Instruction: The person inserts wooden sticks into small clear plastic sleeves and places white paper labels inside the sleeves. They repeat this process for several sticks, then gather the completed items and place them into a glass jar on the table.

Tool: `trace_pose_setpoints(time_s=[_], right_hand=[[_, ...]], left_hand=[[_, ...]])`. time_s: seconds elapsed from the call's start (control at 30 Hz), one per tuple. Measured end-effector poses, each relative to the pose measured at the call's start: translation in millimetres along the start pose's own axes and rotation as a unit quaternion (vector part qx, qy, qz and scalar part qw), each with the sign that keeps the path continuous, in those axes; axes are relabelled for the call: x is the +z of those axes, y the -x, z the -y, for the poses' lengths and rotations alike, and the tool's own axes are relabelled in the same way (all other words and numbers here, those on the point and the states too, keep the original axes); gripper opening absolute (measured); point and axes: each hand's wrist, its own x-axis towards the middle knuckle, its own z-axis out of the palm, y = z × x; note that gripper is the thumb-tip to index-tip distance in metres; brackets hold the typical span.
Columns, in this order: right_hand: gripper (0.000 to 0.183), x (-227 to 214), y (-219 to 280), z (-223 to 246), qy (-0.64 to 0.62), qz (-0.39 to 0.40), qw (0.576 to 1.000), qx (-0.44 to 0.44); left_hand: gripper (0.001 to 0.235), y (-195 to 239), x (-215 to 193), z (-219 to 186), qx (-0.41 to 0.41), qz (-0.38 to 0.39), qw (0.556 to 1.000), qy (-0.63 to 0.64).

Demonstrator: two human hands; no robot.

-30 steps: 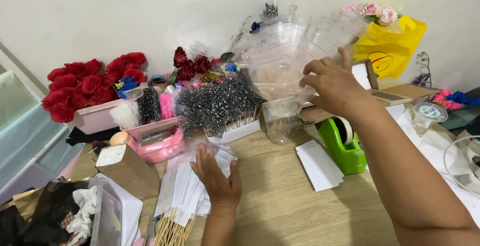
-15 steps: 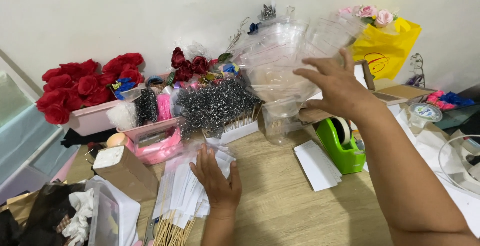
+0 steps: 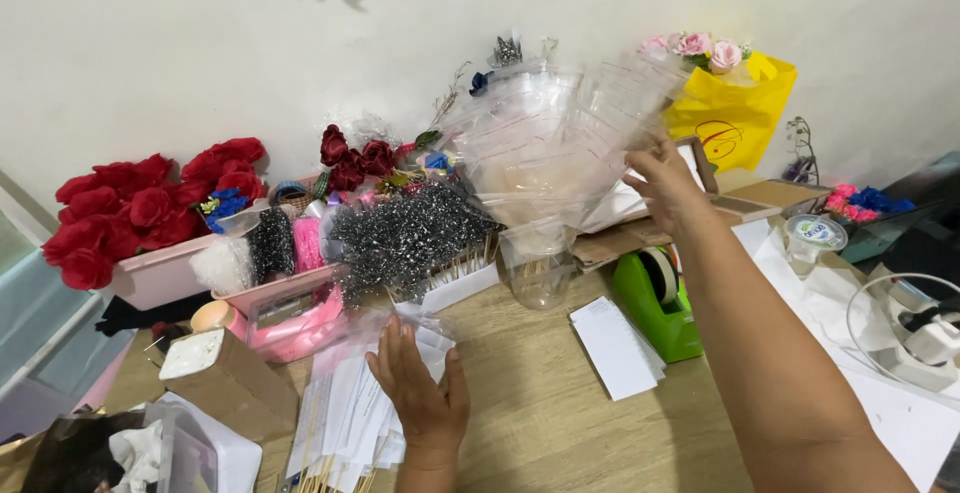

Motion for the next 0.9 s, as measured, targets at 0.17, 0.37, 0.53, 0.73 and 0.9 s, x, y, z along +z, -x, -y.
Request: trace_pose_setpoints(time_s=[0.17, 0.37, 0.53, 0.73, 0.9], right_hand=[[0.042, 17, -9, -7, 0.048, -0.051, 0.997, 0.015], [0.034, 18, -11, -8, 0.069, -0.056, 0.996, -0.022], [0.028, 21, -9, -6, 0.088, -0.068, 0.993, -0.043], [0.02, 23, -9, 3, 0.119, -0.079, 0.986, -0.08], [0.021, 14, -9, 19, 0.18, -0.141, 0.966, -0.125]], left_hand=[[0.057, 0, 1, 1, 0.002, 0.001, 1.0, 0.006], [0.06, 0, 1, 0, 0.002, 0.014, 1.0, 0.011], [0.063, 0, 0, -3, -0.004, 0.038, 0.999, 0.017], [0.064, -5, -5, -7, -0.037, 0.075, 0.996, 0.014], [0.061, -2, -2, -5, -0.011, 0.046, 0.999, 0.021]])
